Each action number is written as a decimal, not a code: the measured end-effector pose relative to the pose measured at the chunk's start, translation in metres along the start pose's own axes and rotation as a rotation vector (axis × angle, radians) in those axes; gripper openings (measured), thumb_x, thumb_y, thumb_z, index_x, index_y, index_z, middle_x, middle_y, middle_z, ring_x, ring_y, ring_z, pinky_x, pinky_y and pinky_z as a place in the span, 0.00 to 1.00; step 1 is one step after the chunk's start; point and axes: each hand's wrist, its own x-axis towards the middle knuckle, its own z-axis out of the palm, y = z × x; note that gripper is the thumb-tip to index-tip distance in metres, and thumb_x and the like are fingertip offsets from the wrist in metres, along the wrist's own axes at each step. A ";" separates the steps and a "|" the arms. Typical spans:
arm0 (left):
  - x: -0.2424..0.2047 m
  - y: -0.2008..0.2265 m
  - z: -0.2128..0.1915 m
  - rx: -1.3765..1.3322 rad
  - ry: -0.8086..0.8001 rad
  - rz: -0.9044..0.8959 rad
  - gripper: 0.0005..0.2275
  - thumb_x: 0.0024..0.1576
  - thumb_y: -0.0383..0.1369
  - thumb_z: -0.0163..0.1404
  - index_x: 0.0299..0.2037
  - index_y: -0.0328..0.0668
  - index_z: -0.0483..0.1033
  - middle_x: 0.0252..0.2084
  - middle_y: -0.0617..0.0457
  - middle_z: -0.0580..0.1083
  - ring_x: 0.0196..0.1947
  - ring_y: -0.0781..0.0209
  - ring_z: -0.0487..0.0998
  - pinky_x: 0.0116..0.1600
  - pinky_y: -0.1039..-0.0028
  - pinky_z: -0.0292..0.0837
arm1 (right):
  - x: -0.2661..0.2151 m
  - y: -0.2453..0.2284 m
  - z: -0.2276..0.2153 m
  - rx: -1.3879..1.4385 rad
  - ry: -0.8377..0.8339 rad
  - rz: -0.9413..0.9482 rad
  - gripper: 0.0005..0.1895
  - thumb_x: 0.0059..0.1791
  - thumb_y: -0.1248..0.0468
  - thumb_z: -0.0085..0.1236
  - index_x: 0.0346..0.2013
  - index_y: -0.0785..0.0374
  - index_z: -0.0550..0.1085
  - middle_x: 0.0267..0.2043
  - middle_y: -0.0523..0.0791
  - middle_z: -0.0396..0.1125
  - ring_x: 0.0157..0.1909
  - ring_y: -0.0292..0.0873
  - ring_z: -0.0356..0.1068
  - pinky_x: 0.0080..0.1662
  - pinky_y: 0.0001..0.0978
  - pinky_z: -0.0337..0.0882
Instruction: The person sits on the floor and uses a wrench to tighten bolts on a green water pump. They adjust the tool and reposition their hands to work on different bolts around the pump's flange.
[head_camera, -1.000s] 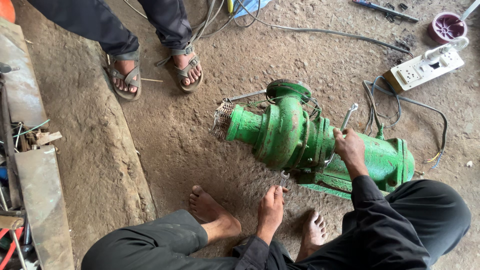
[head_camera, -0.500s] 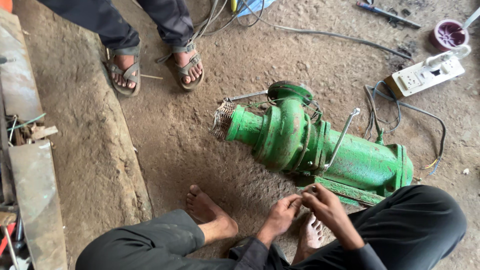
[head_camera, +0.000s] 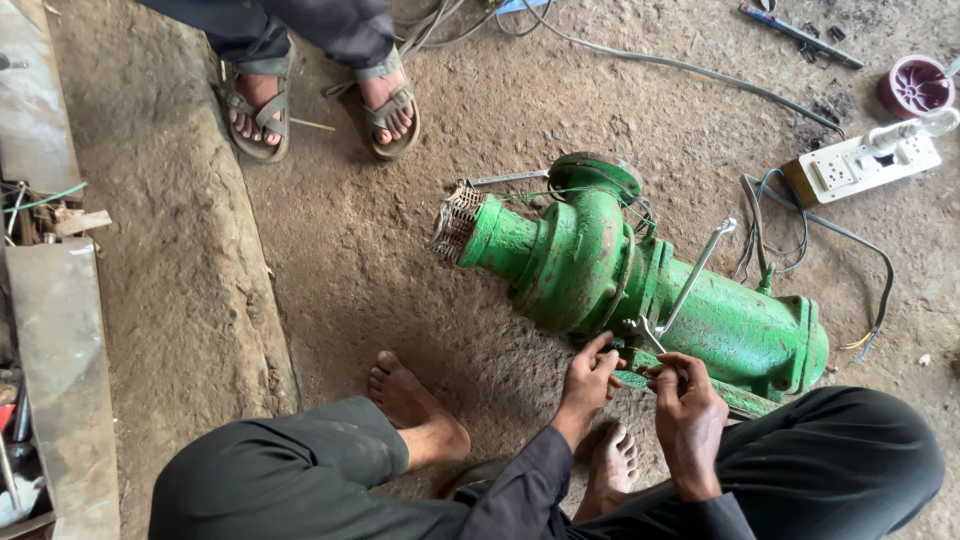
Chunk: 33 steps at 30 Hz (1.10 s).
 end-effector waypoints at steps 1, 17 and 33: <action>0.002 0.000 0.002 -0.026 -0.015 0.007 0.25 0.66 0.34 0.46 0.74 0.43 0.59 0.41 0.55 0.76 0.29 0.74 0.72 0.31 0.84 0.69 | -0.001 0.000 0.001 -0.025 0.003 -0.003 0.11 0.55 0.67 0.50 0.49 0.67 0.76 0.39 0.48 0.78 0.39 0.39 0.79 0.41 0.30 0.77; 0.012 0.030 0.004 -0.125 -0.167 -0.062 0.32 0.57 0.31 0.47 0.75 0.44 0.55 0.40 0.59 0.76 0.29 0.75 0.70 0.32 0.81 0.64 | -0.014 -0.007 0.012 0.000 0.041 -0.040 0.10 0.54 0.66 0.53 0.48 0.67 0.76 0.39 0.48 0.78 0.40 0.39 0.79 0.41 0.29 0.76; 0.007 0.039 0.002 -0.167 -0.175 -0.083 0.32 0.58 0.34 0.46 0.75 0.37 0.55 0.41 0.60 0.73 0.35 0.74 0.72 0.40 0.78 0.65 | -0.016 0.001 0.020 -0.199 -0.074 -0.317 0.15 0.54 0.60 0.54 0.52 0.66 0.74 0.36 0.54 0.76 0.35 0.44 0.78 0.32 0.35 0.76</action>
